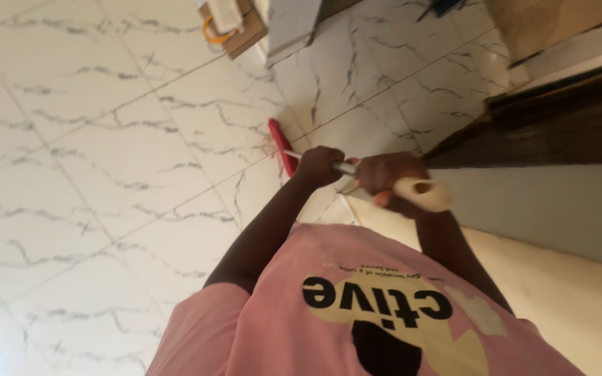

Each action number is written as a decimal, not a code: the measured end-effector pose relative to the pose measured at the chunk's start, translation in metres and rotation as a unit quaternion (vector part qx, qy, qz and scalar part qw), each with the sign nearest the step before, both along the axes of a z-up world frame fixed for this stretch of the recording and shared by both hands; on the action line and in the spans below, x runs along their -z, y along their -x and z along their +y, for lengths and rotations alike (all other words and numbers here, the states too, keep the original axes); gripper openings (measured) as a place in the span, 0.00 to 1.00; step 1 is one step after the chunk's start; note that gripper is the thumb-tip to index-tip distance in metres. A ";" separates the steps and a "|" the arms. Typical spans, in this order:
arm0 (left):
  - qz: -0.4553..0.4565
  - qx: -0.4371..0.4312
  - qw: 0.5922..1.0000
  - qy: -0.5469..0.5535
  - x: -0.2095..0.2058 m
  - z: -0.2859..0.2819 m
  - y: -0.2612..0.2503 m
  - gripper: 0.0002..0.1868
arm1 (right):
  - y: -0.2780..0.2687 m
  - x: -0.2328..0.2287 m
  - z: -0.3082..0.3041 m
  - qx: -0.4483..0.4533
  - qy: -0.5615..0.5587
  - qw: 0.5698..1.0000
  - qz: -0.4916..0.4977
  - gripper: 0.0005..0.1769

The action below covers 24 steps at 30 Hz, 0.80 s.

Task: Sweeping the tiled floor using a broom.

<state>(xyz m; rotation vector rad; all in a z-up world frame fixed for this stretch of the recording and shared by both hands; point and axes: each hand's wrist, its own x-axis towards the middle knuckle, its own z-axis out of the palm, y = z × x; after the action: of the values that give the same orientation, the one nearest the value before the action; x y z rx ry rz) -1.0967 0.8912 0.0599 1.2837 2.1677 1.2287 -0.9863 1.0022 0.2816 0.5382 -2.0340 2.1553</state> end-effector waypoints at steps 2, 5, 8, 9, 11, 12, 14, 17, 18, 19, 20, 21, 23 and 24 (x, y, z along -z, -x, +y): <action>0.003 -0.019 0.999 0.025 -0.003 -0.016 0.012 0.17 | 0.008 0.002 0.000 0.003 0.034 0.999 -0.014 0.22; 0.017 -0.037 0.998 0.047 -0.014 -0.026 0.018 0.21 | 0.016 -0.010 0.004 -0.001 0.058 0.998 -0.036 0.24; 0.033 -0.043 0.998 0.032 -0.016 -0.019 0.019 0.18 | 0.026 -0.037 0.014 -0.040 0.019 0.998 -0.033 0.24; 0.039 -0.037 0.998 0.014 -0.014 -0.017 0.018 0.14 | 0.028 -0.046 0.016 -0.059 -0.016 0.998 -0.019 0.25; 0.040 -0.037 0.998 -0.008 -0.024 -0.001 0.017 0.16 | 0.029 -0.063 0.016 -0.063 -0.030 0.997 -0.017 0.25; 0.045 -0.029 0.998 -0.036 -0.028 0.009 0.018 0.19 | 0.030 -0.070 0.017 -0.059 -0.049 0.997 -0.012 0.25; 0.026 -0.037 0.998 -0.050 -0.029 0.027 0.022 0.21 | 0.045 -0.080 0.007 -0.048 -0.129 0.990 0.014 0.23; -0.008 -0.048 0.996 -0.077 0.006 0.046 0.036 0.24 | 0.060 -0.043 0.012 -0.054 -0.298 0.952 0.043 0.18; -0.022 -0.054 0.994 -0.089 0.023 0.051 0.043 0.25 | 0.064 -0.022 0.018 -0.072 -0.384 0.919 0.046 0.15; -0.025 -0.056 0.994 -0.089 0.022 0.044 0.044 0.25 | 0.069 -0.018 0.012 -0.075 -0.383 0.919 0.044 0.15; -0.040 -0.067 0.993 -0.088 0.020 0.038 0.046 0.26 | 0.075 -0.014 0.008 -0.082 -0.324 0.943 -0.003 0.18; -0.056 -0.080 0.991 -0.087 0.019 0.034 0.050 0.28 | 0.083 -0.010 0.006 -0.090 -0.262 0.959 -0.050 0.21; -0.049 -0.095 0.991 -0.076 0.007 0.020 0.057 0.29 | 0.093 -0.017 0.012 -0.106 -0.194 0.975 -0.031 0.21; -0.040 -0.106 0.991 -0.066 0.001 0.013 0.061 0.30 | 0.097 -0.020 0.016 -0.117 -0.124 0.985 -0.010 0.22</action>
<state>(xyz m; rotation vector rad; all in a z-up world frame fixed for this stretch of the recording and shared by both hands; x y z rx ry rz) -1.1572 0.9043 0.0590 1.0523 2.2419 1.5032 -1.0833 1.0177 0.3013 0.8272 -2.3758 2.0396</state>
